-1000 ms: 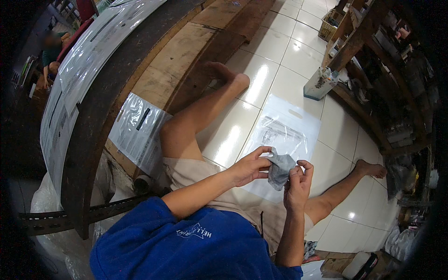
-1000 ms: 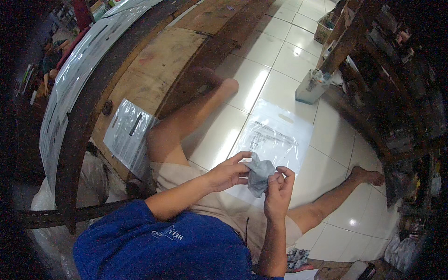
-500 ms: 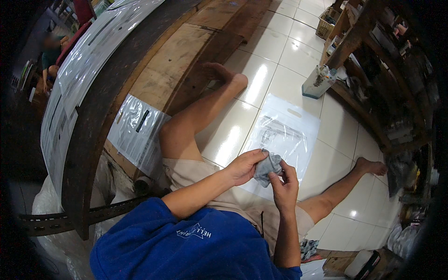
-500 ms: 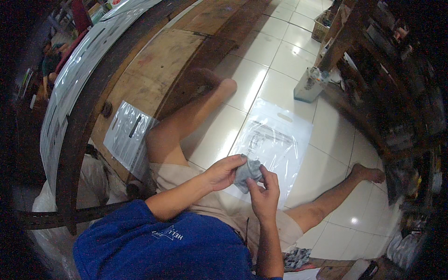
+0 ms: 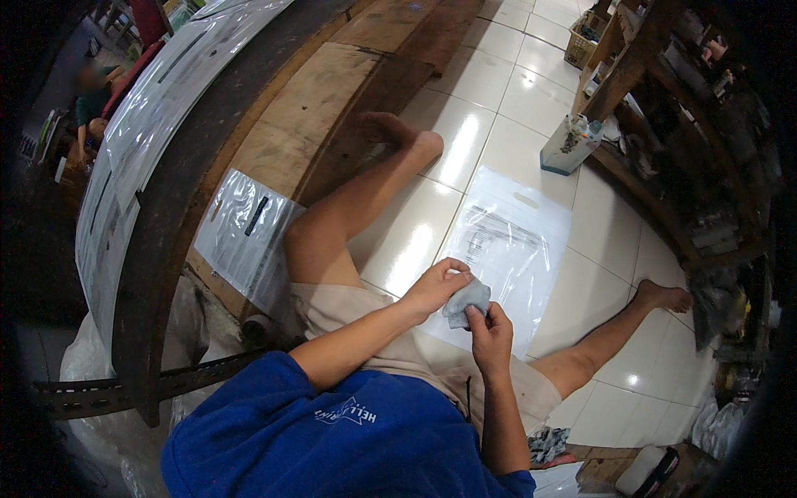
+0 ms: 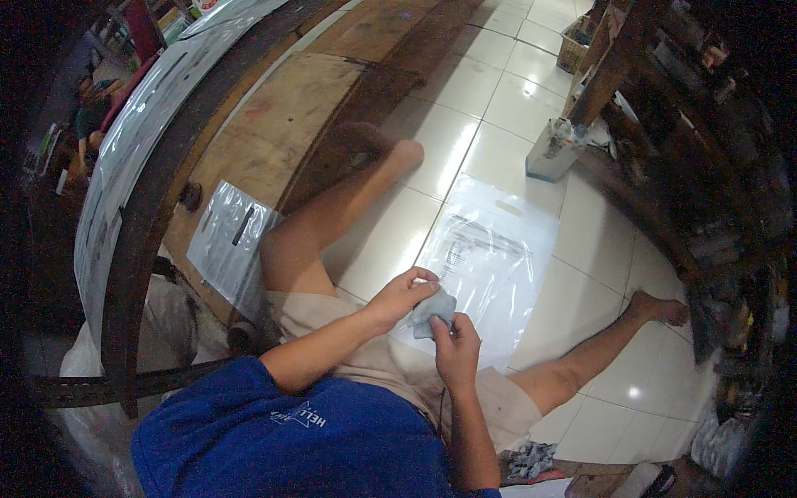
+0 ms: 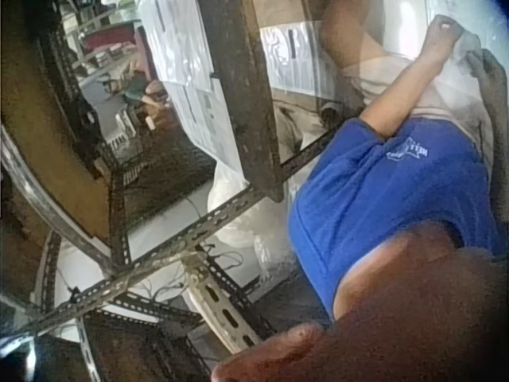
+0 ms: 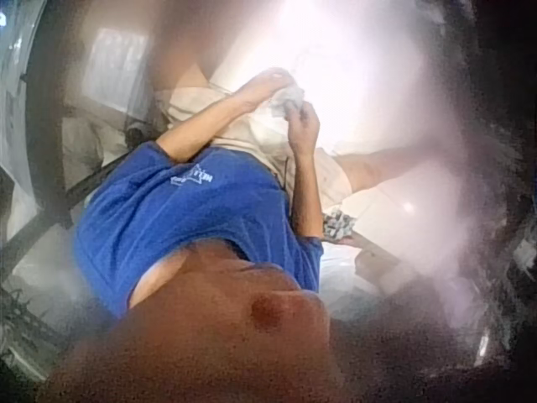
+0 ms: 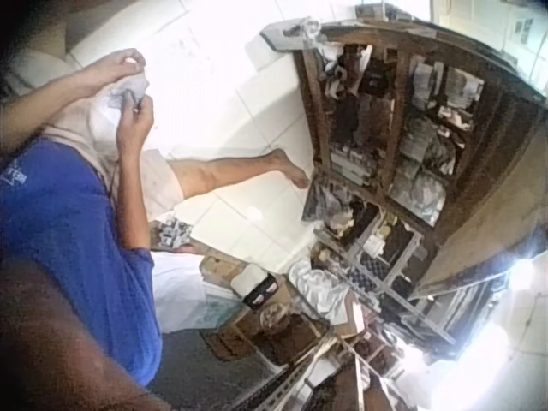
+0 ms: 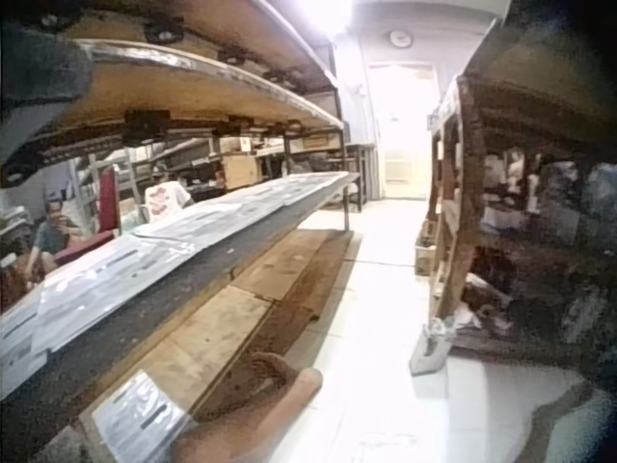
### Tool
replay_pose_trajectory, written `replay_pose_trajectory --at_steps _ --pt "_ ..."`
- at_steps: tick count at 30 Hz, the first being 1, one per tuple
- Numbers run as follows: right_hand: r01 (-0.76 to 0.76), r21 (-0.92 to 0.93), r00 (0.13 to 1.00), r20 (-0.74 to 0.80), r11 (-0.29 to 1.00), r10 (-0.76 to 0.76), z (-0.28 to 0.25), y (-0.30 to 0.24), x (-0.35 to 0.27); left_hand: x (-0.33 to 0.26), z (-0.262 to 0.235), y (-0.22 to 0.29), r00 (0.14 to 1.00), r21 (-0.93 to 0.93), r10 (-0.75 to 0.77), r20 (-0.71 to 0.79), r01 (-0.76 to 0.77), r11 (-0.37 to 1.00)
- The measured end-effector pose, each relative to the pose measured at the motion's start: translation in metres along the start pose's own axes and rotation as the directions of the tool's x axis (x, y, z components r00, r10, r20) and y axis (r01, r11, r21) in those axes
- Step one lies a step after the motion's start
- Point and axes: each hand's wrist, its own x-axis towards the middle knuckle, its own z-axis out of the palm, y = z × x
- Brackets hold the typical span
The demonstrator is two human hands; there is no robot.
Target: The person sits on the floor and wipes a large white plastic sheet with a cloth. They repeatedly apply liquid from a bottle onto the cloth and continue wiping the surface of the sheet.
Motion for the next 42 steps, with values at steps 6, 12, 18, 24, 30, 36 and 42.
replay_pose_trajectory --at_steps 6,12,18,24,30,36,42 --pt "-0.183 0.149 0.982 0.080 0.972 0.172 -0.009 0.007 0.003 -0.016 -0.007 0.002 0.855 0.499 0.499 0.141 -0.496 0.710" --pt "0.076 0.037 0.994 0.070 0.996 -0.078 -0.018 0.011 0.009 -0.015 -0.006 0.005 0.922 0.358 0.067 0.381 -0.214 0.909" --pt "-0.070 0.266 0.997 0.032 0.961 0.064 -0.045 0.018 0.026 0.009 0.019 0.013 0.938 0.279 0.066 0.340 -0.167 0.946" --pt "-0.016 0.384 0.991 -0.119 0.923 0.067 -0.068 0.008 0.055 0.052 0.050 0.019 0.938 0.362 0.171 0.303 -0.279 0.889" --pt "0.032 0.258 0.974 -0.226 0.966 0.028 -0.123 0.035 0.084 0.126 0.073 0.027 0.807 0.567 -0.095 0.583 -0.320 0.759" --pt "0.155 0.426 0.910 -0.414 0.891 0.039 -0.153 0.037 0.115 0.300 0.080 0.048 0.931 0.681 0.278 0.237 -0.363 0.635" --pt "0.184 0.448 0.844 -0.529 0.875 0.093 -0.172 0.054 0.135 0.426 0.090 0.098 0.613 0.694 0.713 0.340 -0.675 0.250"
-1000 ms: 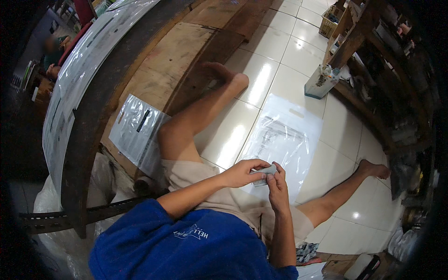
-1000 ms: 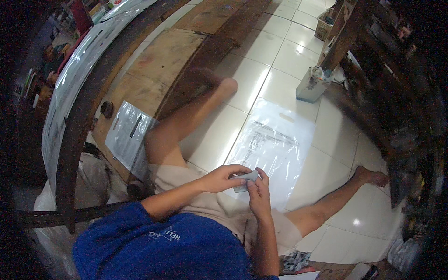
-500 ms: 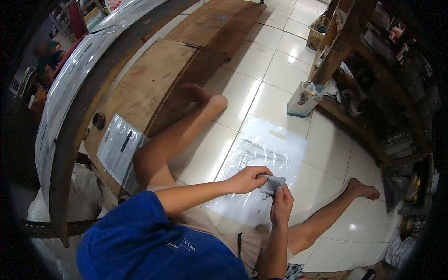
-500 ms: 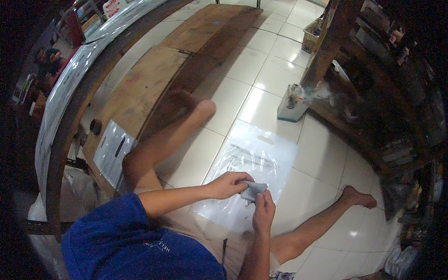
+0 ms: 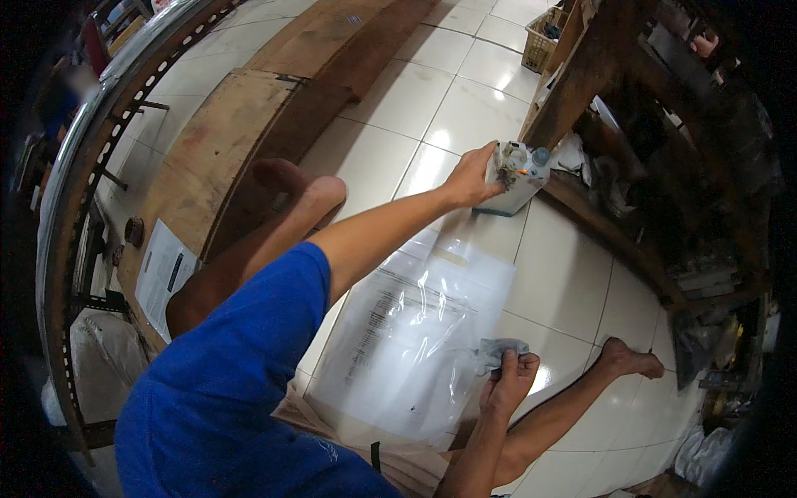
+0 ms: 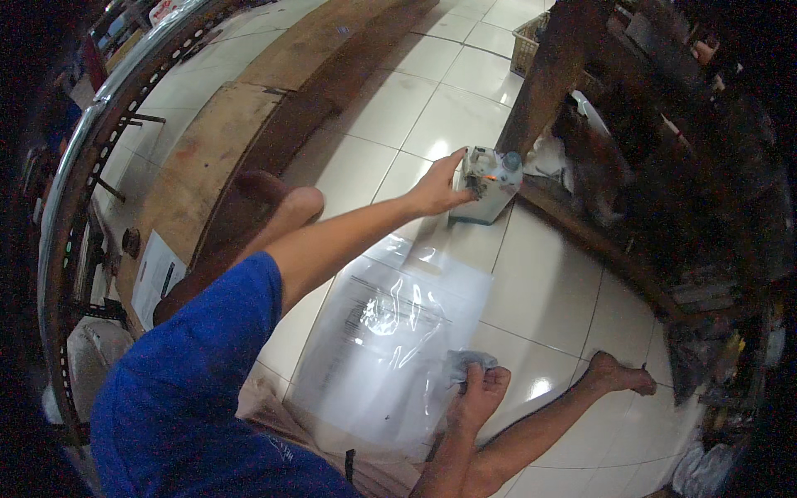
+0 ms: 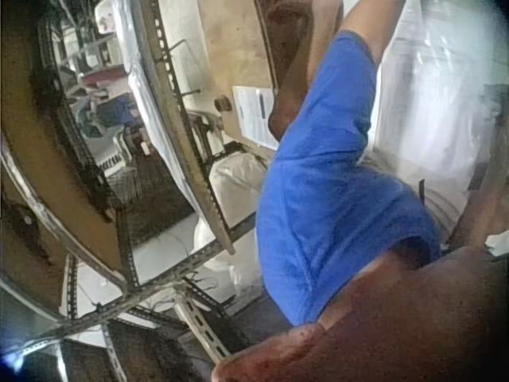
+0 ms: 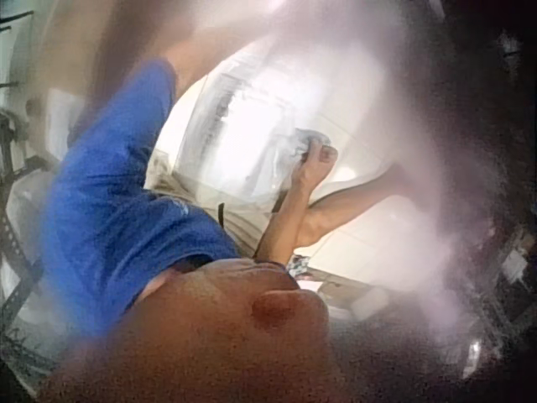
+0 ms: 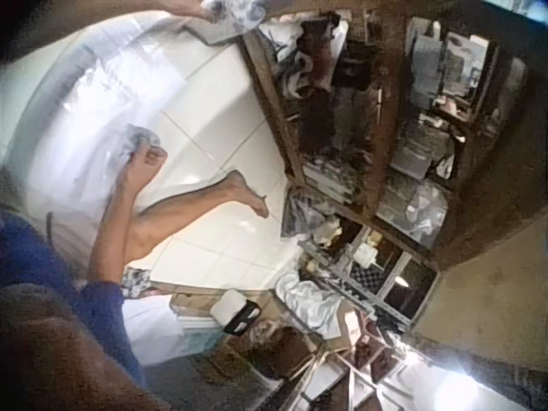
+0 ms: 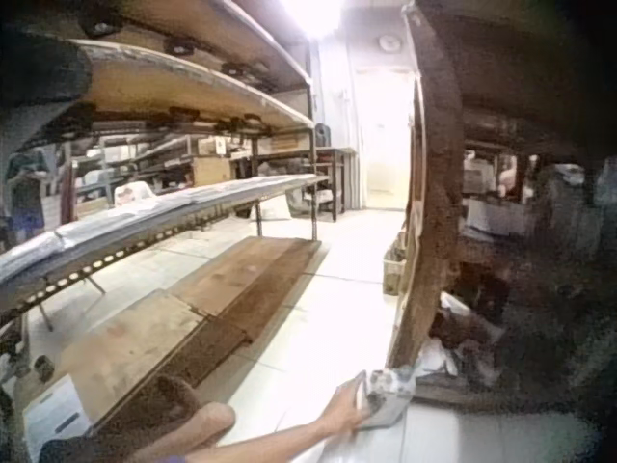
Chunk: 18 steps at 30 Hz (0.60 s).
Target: The person sits on the floor and wipes a large white plastic sheet with a cloth. They repeatedly apply liquid from a bottle onto the cloth and continue wiping the surface of the sheet.
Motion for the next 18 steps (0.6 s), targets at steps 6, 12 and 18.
replay_pose_trajectory --at_steps 6,12,18 --pt "-0.023 0.085 0.995 -0.095 0.996 0.031 0.000 -0.021 -0.004 -0.011 -0.023 0.047 0.991 -0.175 -0.031 0.132 0.054 0.983" --pt "0.066 0.133 0.997 -0.035 0.989 -0.062 0.020 -0.049 -0.016 -0.099 -0.106 0.140 0.904 -0.012 0.273 0.330 -0.285 0.958" --pt "0.114 0.101 0.983 0.132 0.988 -0.127 0.040 -0.047 -0.050 -0.172 -0.175 0.205 0.852 0.190 0.266 0.451 -0.383 0.904"
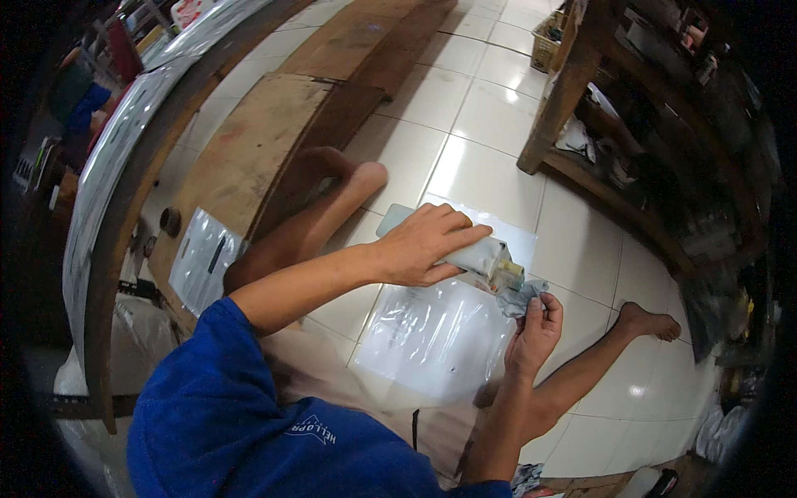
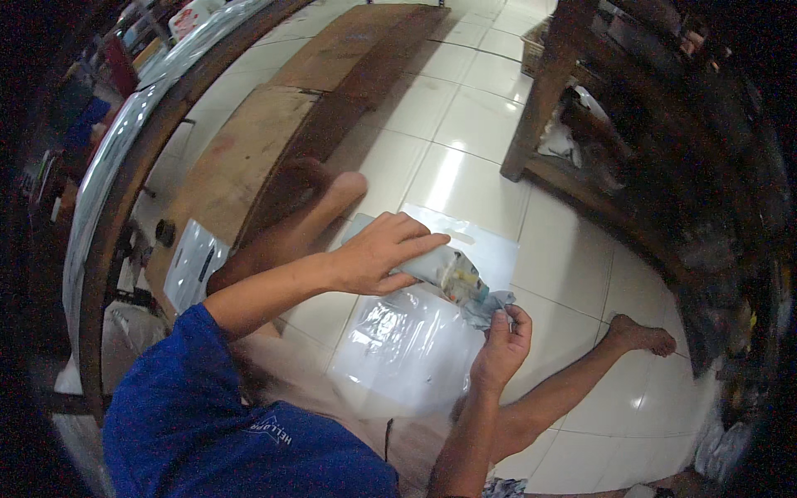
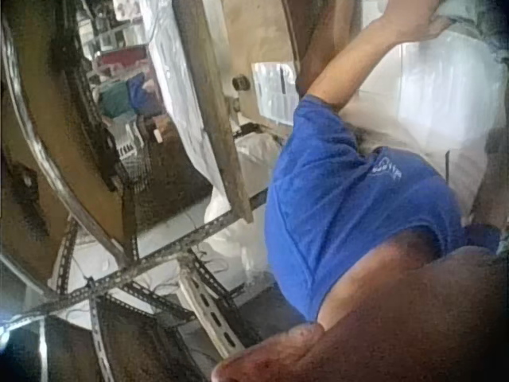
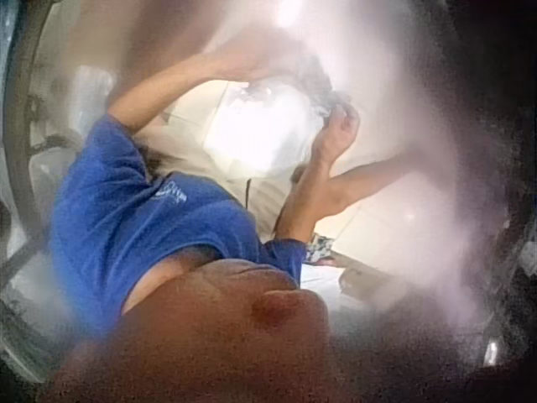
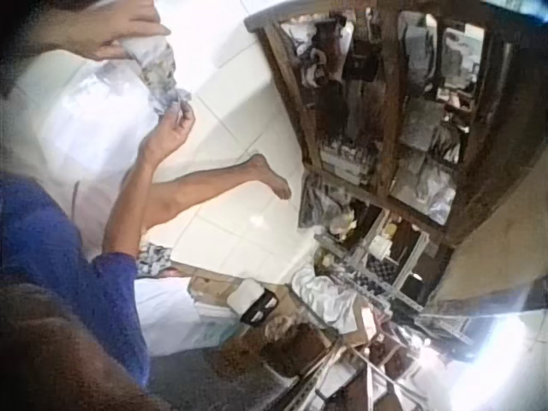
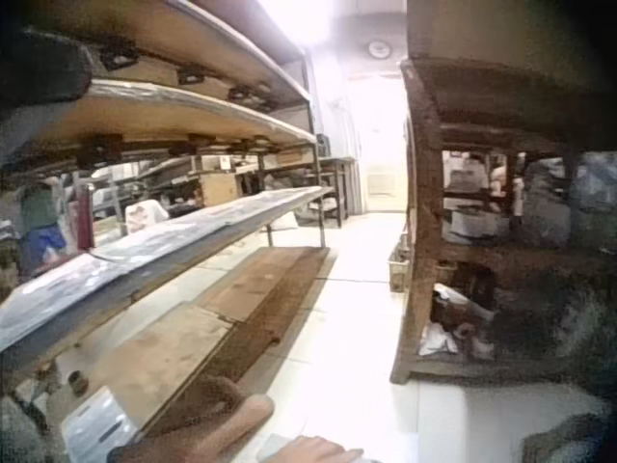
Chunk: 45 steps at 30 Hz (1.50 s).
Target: The person sits on the floor and wipes a large white plastic sheet with a cloth. They repeatedly apply liquid from a bottle onto the cloth and continue wiping the surface of the sheet.
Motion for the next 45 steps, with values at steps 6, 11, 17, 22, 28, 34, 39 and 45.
replay_pose_trajectory --at_steps 6,11,17,22,28,34,39,45 --pt "0.076 -0.072 0.997 0.023 0.995 -0.074 0.022 0.003 -0.029 -0.017 -0.035 0.038 0.999 0.229 0.043 0.031 -0.049 0.972" --pt "-0.153 0.058 0.984 0.099 0.987 0.147 0.042 -0.009 -0.038 0.004 -0.069 0.066 0.975 0.473 0.170 0.140 -0.216 0.854" --pt "-0.217 0.244 0.975 0.108 0.945 0.196 0.055 -0.008 -0.044 0.035 -0.086 0.087 0.924 0.588 0.239 0.298 -0.375 0.717" --pt "-0.240 0.293 0.970 0.110 0.925 0.217 0.051 0.001 -0.043 0.050 -0.084 0.091 0.894 0.615 0.233 0.382 -0.434 0.658" --pt "-0.256 0.316 0.966 0.126 0.914 0.227 0.047 -0.002 -0.039 0.067 -0.087 0.102 0.866 0.633 0.203 0.457 -0.477 0.609" --pt "-0.274 0.386 0.962 0.127 0.881 0.243 0.043 -0.005 -0.038 0.075 -0.085 0.104 0.858 0.598 0.205 0.470 -0.481 0.641" --pt "-0.278 0.405 0.960 0.131 0.871 0.246 0.036 -0.002 -0.035 0.079 -0.082 0.104 0.850 0.564 0.211 0.483 -0.486 0.668" --pt "-0.284 0.433 0.959 0.144 0.856 0.246 0.037 0.002 -0.031 0.079 -0.079 0.100 0.848 0.567 0.203 0.489 -0.486 0.665"
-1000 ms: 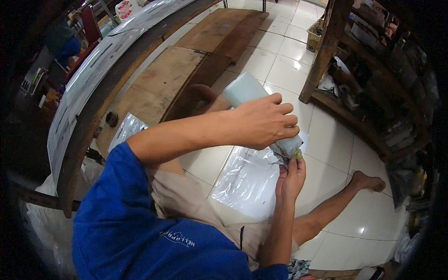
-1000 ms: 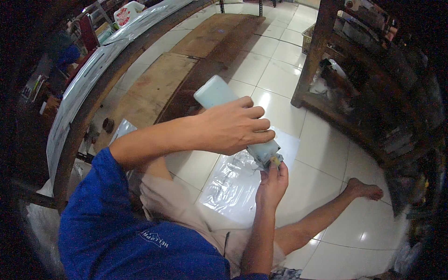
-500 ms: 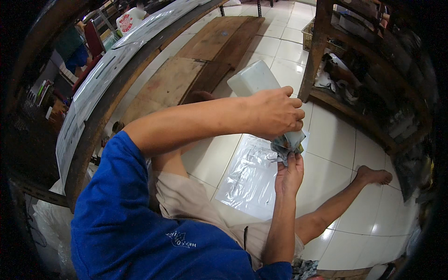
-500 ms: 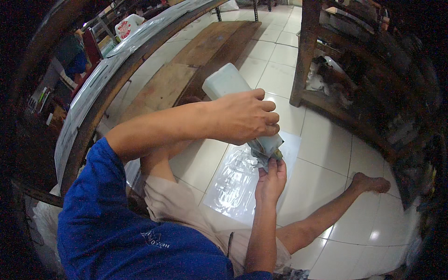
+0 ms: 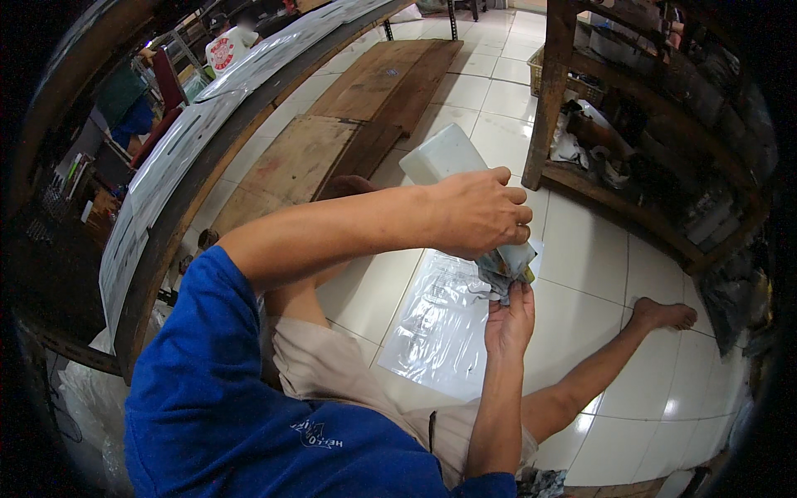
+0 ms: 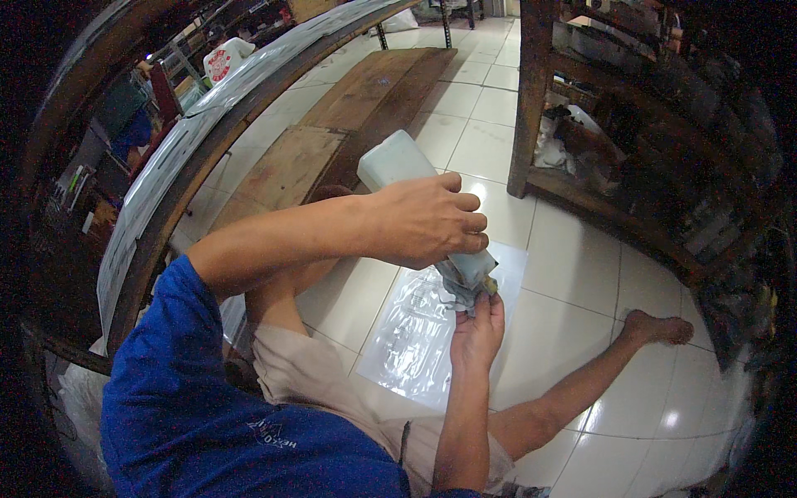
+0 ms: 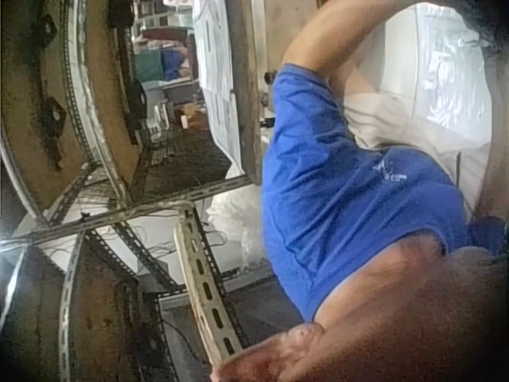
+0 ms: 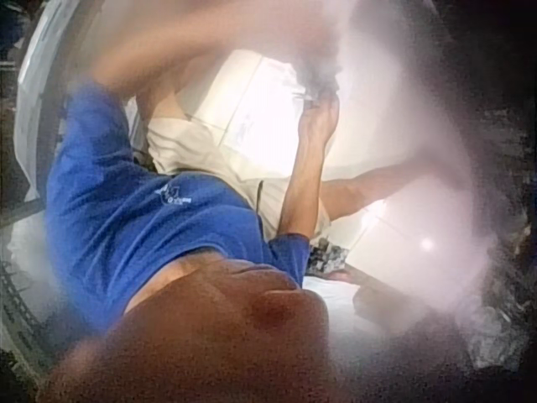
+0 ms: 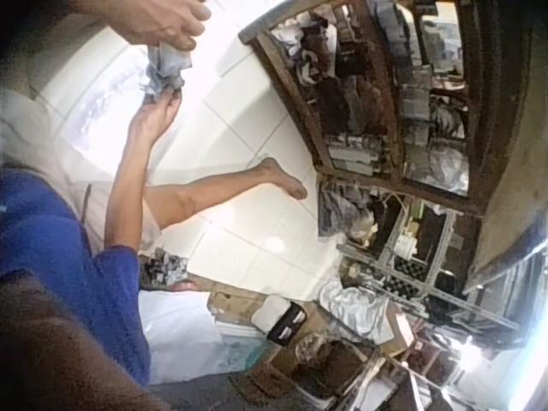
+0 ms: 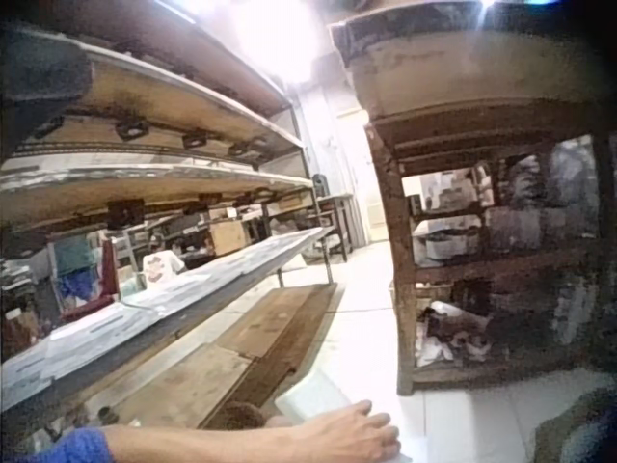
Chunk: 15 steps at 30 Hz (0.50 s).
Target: The person sits on the floor and wipes a large white plastic sheet with a cloth. They repeatedly apply liquid from a bottle onto the cloth and continue wiping the surface of the sheet.
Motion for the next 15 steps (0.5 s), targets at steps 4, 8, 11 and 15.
replay_pose_trajectory --at_steps 4,8,11,15 --pt "-0.019 -0.020 1.000 -0.025 1.000 0.019 -0.004 -0.001 0.007 0.004 0.011 -0.004 0.999 -0.036 -0.013 0.044 0.014 0.999" --pt "0.005 -0.033 0.997 -0.076 0.999 -0.007 -0.020 -0.007 0.028 0.009 0.043 -0.022 0.990 -0.261 -0.127 0.063 0.140 0.955" --pt "0.033 0.055 0.999 0.028 0.998 -0.035 -0.037 -0.010 0.056 -0.001 0.106 -0.044 0.962 -0.506 -0.269 -0.058 0.204 0.838" --pt "0.047 -0.007 0.999 0.017 0.999 -0.047 -0.042 -0.036 0.076 0.025 0.175 -0.063 0.856 -0.871 -0.517 -0.008 0.247 0.423"
